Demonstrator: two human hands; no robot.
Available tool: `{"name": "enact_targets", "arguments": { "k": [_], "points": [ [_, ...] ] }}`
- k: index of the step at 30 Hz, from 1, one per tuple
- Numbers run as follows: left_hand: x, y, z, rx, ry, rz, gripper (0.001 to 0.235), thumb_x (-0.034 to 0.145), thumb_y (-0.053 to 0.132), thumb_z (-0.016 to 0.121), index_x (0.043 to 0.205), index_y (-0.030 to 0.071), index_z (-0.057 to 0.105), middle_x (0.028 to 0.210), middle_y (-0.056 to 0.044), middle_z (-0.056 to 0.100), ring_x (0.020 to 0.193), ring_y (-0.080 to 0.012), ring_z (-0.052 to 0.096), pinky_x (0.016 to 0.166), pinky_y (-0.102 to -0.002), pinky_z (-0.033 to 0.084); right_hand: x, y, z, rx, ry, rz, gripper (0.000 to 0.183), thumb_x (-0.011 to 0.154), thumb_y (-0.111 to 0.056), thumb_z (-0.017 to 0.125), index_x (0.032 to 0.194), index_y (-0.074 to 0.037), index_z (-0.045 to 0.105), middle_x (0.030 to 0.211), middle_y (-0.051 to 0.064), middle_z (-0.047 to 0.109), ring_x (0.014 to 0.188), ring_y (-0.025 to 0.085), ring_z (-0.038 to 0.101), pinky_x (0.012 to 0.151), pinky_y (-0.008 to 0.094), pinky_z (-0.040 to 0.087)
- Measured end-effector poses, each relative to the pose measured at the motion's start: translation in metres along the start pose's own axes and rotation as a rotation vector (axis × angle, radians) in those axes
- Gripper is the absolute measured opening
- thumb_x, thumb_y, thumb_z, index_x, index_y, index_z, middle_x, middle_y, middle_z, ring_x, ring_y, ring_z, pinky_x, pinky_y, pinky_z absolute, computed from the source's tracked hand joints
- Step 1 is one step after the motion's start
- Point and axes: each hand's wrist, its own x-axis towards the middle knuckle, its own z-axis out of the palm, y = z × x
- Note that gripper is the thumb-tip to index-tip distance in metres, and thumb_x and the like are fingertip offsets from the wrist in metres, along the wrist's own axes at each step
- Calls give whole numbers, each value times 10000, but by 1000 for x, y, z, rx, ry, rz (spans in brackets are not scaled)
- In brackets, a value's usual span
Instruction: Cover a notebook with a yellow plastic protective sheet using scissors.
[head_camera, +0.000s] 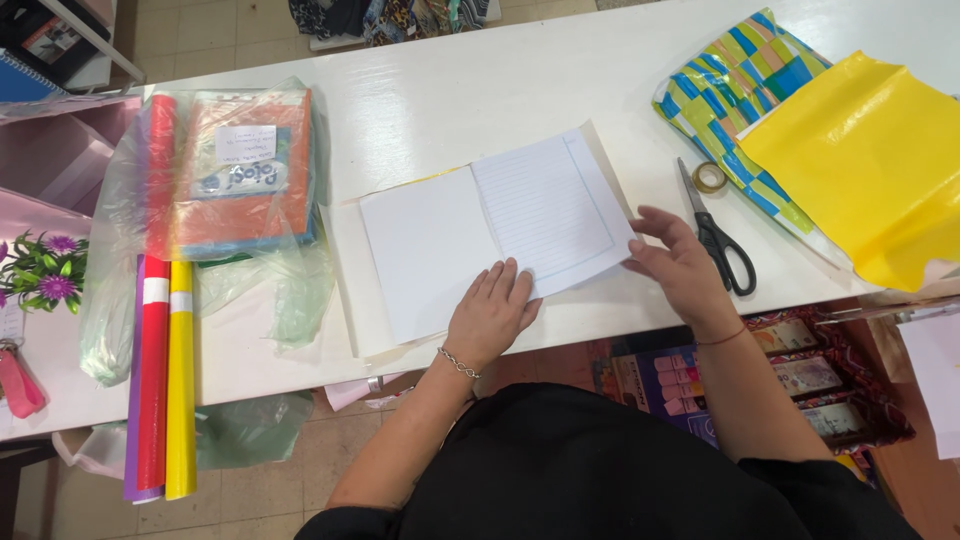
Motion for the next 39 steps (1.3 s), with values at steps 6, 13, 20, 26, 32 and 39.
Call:
{"name": "enact_targets", "arguments": {
  "k": [6, 13, 20, 26, 32, 39],
  "points": [
    [6, 1, -4, -4, -23, -9, 384, 912, 437, 619, 1131, 122, 617, 1090, -156, 734, 1011, -284, 744, 879, -398, 608, 8, 0, 16, 229, -149, 127, 622, 1076, -282, 405, 1579, 34, 220, 1308, 262, 568, 1088, 382, 680, 902, 482, 592],
    [13, 6, -3, -15, -69, -50, 479, 900, 486, 641, 1153, 79, 629, 1037, -167, 739, 962, -299, 755, 823, -393, 627, -4, -41, 17, 25, -229, 66, 651, 1061, -353, 404, 1538, 82, 316, 1336, 385, 543, 1199, 521, 590, 987, 627, 489],
    [14, 7, -7, 66, -23, 38, 403, 961, 439, 578, 1174, 100, 626, 1025, -205, 734, 949, -326, 757, 820, -411, 620, 1, -39, -4, -407, -126, 157, 727, 1072, -564, 361, 1426, 46, 535, 1378, 320, 564, 1299, 399, 546, 1109, 488, 433],
    [16, 4, -10, 25, -37, 55, 386, 972, 433, 582, 1159, 99, 633, 1005, -213, 741, 936, -324, 760, 797, -405, 626, 5, -40, -13, -342, -140, 146, 722, 1083, -513, 339, 1461, 87, 475, 1364, 406, 526, 1297, 497, 520, 1110, 515, 444],
    [13, 4, 0, 52, 6, 66, 380, 946, 451, 594, 1078, 98, 639, 998, -205, 740, 913, -315, 761, 779, -387, 624, 4, -38, -15, -76, -111, 114, 753, 1066, -500, 286, 1532, 91, 309, 1377, 423, 467, 1308, 563, 460, 1093, 583, 423],
    [29, 12, -6, 76, -37, -40, 520, 863, 549, 614, 1079, 80, 675, 888, -144, 682, 872, -302, 740, 707, -364, 632, 6, -32, -17, 60, -129, 90, 751, 1054, -480, 249, 1554, 80, 233, 1485, 370, 393, 1343, 529, 457, 1108, 586, 406]
  ]
}}
